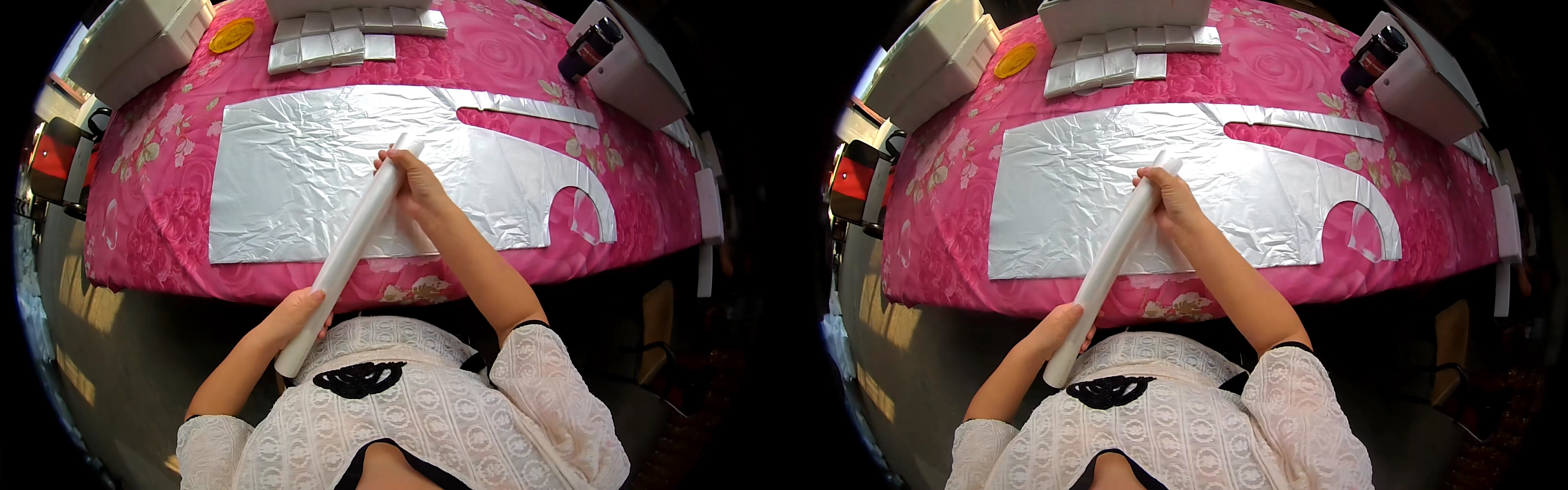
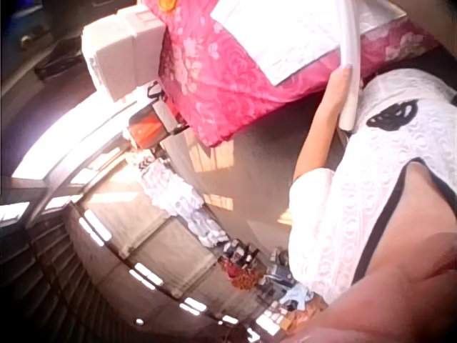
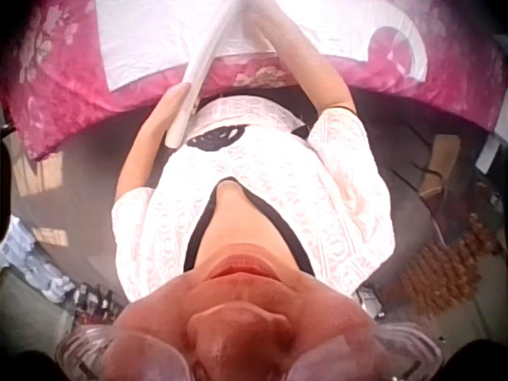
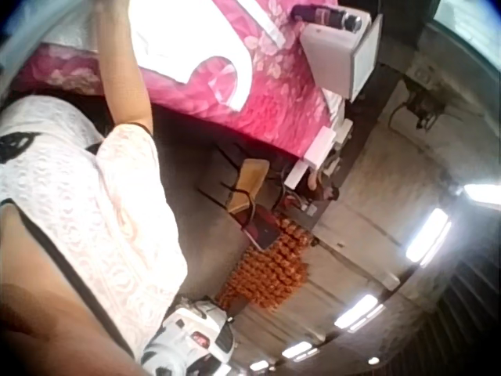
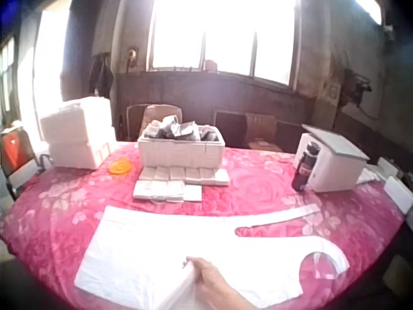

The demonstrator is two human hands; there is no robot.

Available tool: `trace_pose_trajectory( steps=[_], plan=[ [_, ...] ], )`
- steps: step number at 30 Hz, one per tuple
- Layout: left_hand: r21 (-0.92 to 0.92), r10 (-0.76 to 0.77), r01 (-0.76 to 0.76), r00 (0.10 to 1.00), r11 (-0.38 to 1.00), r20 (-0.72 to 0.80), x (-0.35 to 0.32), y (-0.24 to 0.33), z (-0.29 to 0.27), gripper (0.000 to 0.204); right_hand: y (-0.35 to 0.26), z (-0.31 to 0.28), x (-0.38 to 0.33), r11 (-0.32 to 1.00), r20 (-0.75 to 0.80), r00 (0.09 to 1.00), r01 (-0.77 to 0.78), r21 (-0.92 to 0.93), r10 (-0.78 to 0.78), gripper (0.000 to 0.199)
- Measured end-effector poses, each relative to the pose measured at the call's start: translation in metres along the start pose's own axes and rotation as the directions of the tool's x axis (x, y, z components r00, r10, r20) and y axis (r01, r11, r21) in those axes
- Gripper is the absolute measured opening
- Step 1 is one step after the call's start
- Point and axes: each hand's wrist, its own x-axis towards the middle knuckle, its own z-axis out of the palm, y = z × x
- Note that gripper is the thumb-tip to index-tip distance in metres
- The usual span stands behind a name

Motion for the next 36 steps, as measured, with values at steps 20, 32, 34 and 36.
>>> trace_pose_trajectory(
  steps=[20, 32, 34, 36],
  plan=[
    [0.071, -0.028, 0.038, 0.991, 0.997, -0.128, -0.026, -0.031, -0.004, 0.049, -0.051, -0.016, 0.013, 0.470, 0.253, 0.917, 0.085, -0.879, 0.307, 0.019],
    [0.204, -0.096, 0.123, 0.986, 0.971, -0.138, -0.046, -0.018, -0.022, 0.057, -0.142, -0.083, 0.063, 0.258, 0.113, 0.949, 0.193, -0.947, -0.294, 0.020],
    [0.153, -0.171, 0.179, 0.983, 0.972, -0.070, -0.059, -0.021, -0.031, 0.054, -0.171, -0.116, 0.078, 0.290, 0.073, 0.901, 0.214, -0.933, -0.428, 0.020],
    [0.069, -0.214, 0.212, 0.977, 0.975, 0.014, -0.071, -0.027, -0.039, 0.046, -0.210, -0.143, 0.080, 0.120, 0.088, 0.888, 0.159, -0.980, -0.452, 0.021]
  ],
)
